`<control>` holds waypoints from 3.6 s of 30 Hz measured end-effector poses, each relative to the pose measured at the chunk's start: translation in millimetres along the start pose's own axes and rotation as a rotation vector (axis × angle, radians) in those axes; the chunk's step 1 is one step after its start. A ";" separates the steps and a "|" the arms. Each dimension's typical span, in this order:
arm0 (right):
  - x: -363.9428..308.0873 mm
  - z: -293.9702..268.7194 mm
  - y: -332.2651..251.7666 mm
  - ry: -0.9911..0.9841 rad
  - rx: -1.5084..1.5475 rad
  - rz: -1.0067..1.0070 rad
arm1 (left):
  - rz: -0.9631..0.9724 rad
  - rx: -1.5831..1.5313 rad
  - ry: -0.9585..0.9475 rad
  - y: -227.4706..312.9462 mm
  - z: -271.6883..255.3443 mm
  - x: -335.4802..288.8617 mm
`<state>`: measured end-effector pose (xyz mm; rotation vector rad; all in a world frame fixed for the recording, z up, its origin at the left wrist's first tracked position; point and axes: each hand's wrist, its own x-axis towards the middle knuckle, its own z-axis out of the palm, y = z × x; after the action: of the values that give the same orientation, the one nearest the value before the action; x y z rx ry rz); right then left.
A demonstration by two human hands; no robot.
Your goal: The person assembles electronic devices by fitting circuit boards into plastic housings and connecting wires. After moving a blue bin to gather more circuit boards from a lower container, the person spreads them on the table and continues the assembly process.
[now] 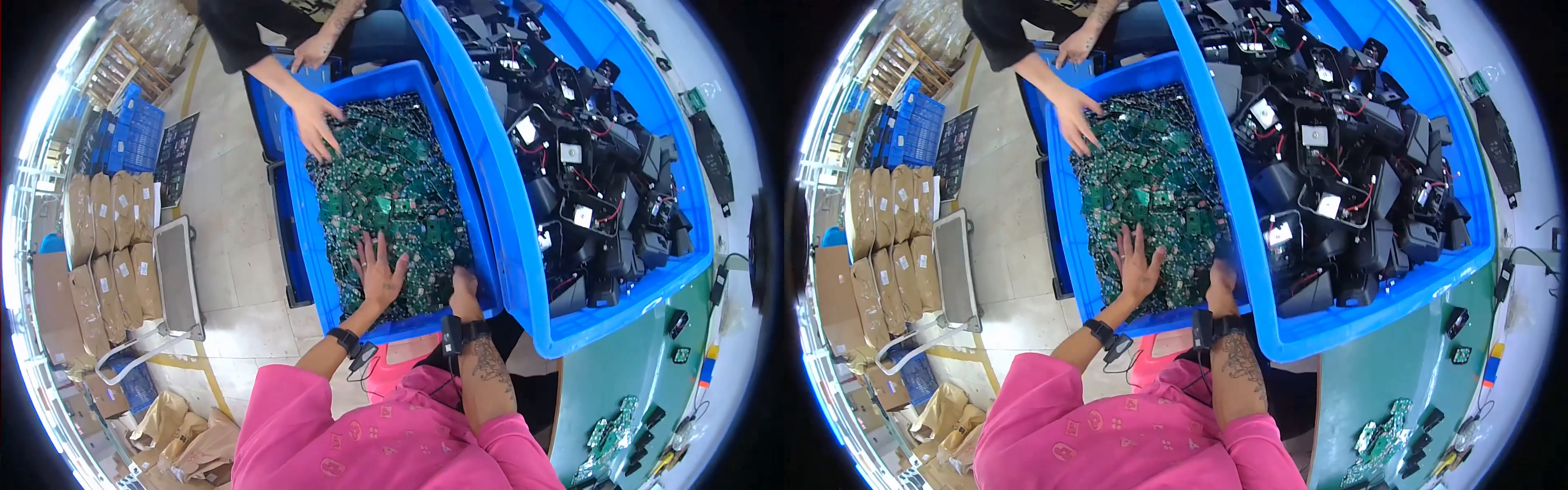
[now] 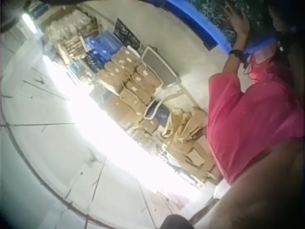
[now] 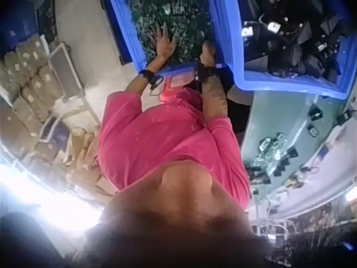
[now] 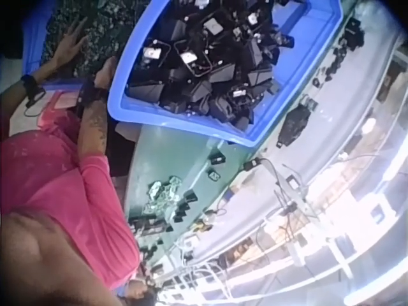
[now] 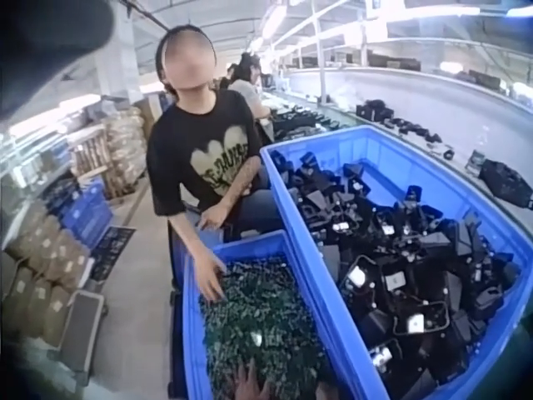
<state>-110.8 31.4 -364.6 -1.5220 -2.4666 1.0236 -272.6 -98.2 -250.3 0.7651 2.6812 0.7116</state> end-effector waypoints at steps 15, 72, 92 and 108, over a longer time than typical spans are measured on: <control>-4.2 -28.0 34.1 0.124 -0.057 -0.242 | -0.061 0.073 0.010 -9.7 -27.9 9.9; -27.2 -56.4 -115.5 -0.395 1.933 0.773 | 0.304 -0.355 -0.102 80.4 -3.1 -18.2; -111.5 -271.4 -243.6 -0.623 2.208 -0.103 | 0.816 -0.307 0.422 202.3 -204.4 -44.4; -251.6 -379.3 -69.2 0.401 2.421 -1.054 | 1.684 -0.406 0.065 401.6 -144.1 -207.0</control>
<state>109.2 -4.2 38.2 0.3884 -0.1760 1.5649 14.4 29.9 104.8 2.7221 1.1976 1.4152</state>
